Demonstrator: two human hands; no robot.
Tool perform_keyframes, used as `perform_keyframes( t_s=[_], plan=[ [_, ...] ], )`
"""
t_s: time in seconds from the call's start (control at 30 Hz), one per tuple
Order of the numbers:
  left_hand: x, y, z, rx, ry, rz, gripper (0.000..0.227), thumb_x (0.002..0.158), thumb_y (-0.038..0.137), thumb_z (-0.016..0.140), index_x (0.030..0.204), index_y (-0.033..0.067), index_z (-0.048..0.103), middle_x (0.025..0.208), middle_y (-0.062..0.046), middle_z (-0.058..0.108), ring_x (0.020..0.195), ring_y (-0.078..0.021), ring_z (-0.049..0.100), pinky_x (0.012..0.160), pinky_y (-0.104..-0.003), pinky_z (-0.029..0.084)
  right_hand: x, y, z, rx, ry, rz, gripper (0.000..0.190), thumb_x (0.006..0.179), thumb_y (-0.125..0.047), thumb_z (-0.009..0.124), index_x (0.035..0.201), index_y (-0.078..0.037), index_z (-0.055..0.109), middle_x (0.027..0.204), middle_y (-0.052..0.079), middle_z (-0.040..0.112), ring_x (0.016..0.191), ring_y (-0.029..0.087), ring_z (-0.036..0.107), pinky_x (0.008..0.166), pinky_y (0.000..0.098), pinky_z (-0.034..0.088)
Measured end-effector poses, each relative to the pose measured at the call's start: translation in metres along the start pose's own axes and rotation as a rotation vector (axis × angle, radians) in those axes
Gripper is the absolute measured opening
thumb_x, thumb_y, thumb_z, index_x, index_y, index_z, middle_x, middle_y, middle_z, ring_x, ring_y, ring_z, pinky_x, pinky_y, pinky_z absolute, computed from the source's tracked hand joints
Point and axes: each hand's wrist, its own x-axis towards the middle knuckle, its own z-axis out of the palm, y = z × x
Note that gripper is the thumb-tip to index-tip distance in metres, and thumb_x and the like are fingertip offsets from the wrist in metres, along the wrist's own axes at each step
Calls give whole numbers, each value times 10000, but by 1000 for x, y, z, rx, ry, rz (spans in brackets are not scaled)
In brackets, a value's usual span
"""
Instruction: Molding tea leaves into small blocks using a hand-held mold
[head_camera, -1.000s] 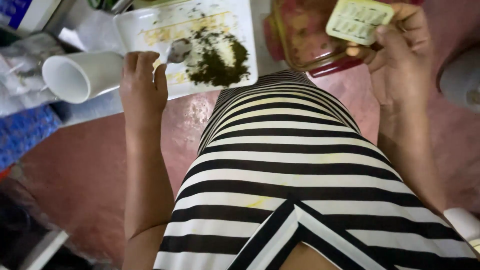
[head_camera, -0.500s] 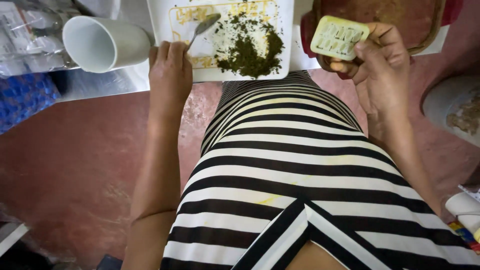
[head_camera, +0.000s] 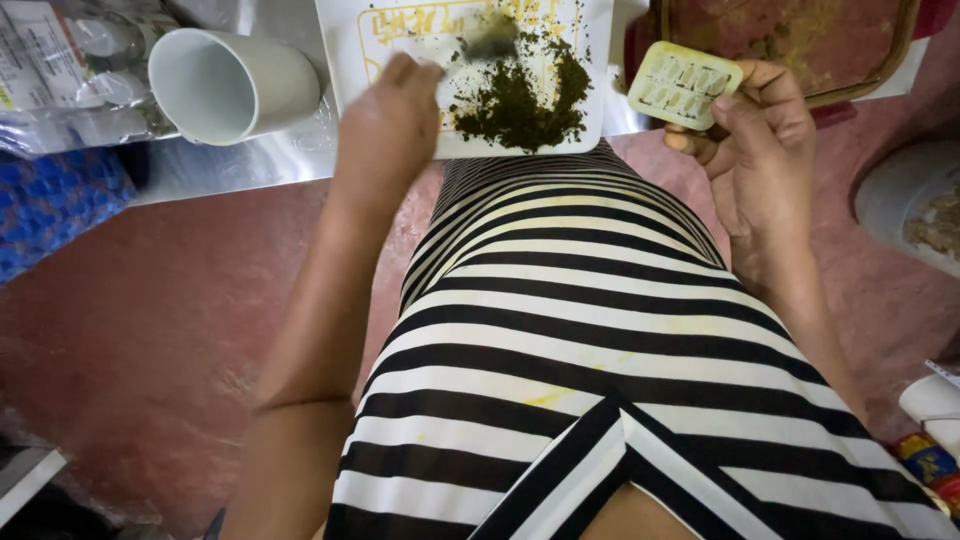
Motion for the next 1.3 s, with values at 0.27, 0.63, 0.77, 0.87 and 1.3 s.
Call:
perform_keyframes(
  t_s=[0.27,0.63,0.77,0.87,1.3],
  plan=[
    [-6,-10,1,-72,75,43,235,978,-66,549,1126,-26,727,986,-146,647,599,-222,650,457,-313,608,-3,2,-2,20,16,-4,113,1064,-71,606,1161,-111,566,1170,123,703,951,215,750,729,241,687],
    [-23,-30,1,20,49,-196,514,856,-144,528,1321,59,608,1213,-177,554,847,-291,628,544,-391,597,-2,2,-15,13,5,-24,115,1060,-56,601,1156,-107,563,1187,130,697,946,219,760,718,237,700],
    [-40,-34,-9,-13,144,-309,348,915,-48,557,1255,6,611,1187,-183,577,834,-422,637,489,-543,522,-5,-1,-22,-23,-46,-12,129,1075,-68,587,1184,-129,555,1242,128,691,1044,230,751,770,226,693],
    [-34,4,-20,-124,-148,-567,570,885,-151,347,1395,-12,560,1245,-278,584,758,-368,668,620,-495,588,-4,1,-25,8,-20,7,141,1066,-83,615,1188,-133,568,1188,107,688,1021,227,753,757,243,692],
    [-16,24,-2,-70,-176,-386,551,890,-130,400,1404,9,542,1278,-197,544,608,-300,613,468,-407,565,-5,-8,-29,-11,-53,4,134,1068,-64,587,1183,-134,576,1176,99,698,1007,226,764,711,220,675]
  ],
)
